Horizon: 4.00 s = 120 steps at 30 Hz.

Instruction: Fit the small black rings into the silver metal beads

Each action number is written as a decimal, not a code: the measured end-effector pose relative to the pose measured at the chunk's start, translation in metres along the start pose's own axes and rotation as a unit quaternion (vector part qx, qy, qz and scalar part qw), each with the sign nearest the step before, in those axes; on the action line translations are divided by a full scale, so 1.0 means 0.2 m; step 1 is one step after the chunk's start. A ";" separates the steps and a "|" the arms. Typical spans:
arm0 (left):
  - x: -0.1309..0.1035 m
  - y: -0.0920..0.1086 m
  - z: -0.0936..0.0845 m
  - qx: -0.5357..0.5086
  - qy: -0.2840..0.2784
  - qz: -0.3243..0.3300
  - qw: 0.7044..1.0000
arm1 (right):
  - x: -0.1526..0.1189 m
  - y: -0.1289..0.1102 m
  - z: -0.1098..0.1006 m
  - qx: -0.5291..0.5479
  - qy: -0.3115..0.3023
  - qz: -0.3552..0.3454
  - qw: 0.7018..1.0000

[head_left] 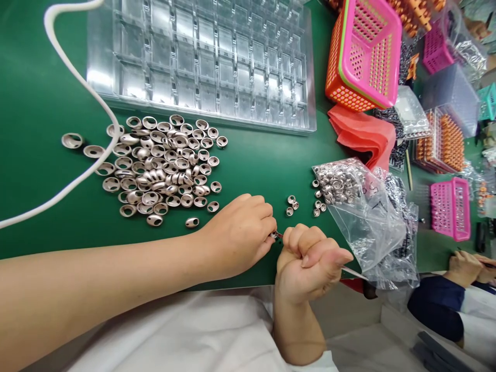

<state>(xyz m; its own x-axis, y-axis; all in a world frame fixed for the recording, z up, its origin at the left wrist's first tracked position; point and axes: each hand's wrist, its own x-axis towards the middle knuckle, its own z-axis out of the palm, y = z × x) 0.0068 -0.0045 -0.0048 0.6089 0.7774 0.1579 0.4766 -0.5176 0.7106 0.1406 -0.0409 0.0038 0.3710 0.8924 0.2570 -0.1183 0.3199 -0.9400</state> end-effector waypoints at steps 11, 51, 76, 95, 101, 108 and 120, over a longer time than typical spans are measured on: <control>0.00 0.00 0.01 0.003 -0.005 -0.001 1.000 | -0.01 0.00 0.01 -0.020 -0.020 0.005 1.000; 0.00 0.00 -0.02 -0.001 -0.043 -0.012 0.999 | 0.03 -0.14 -0.29 0.043 0.127 0.157 0.979; 0.25 0.03 -0.08 0.158 -0.113 0.041 0.980 | -0.03 -0.13 -0.33 -0.070 0.005 0.177 0.982; 0.10 0.02 -0.13 0.126 -0.166 0.068 0.976 | -0.04 -0.15 -0.44 -0.094 -0.071 0.200 0.973; 0.05 -0.03 -0.09 0.072 -0.119 0.055 0.989 | -0.04 -0.13 -0.41 -0.104 -0.078 0.222 0.966; 0.02 -0.03 -0.09 0.027 -0.093 0.023 0.995 | -0.05 -0.07 -0.37 -0.125 -0.061 0.166 0.976; -0.02 -0.08 -0.02 0.031 -0.079 0.028 0.996 | -0.09 0.01 -0.40 -0.095 -0.020 0.222 0.970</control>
<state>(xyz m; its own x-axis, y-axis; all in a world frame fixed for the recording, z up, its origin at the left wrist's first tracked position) -0.0059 0.0027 -0.0141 0.7251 0.6837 0.0825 0.4744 -0.5827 0.6598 0.2081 -0.0818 -0.0214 0.2867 0.9414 -0.1778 -0.0855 -0.1597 -0.9835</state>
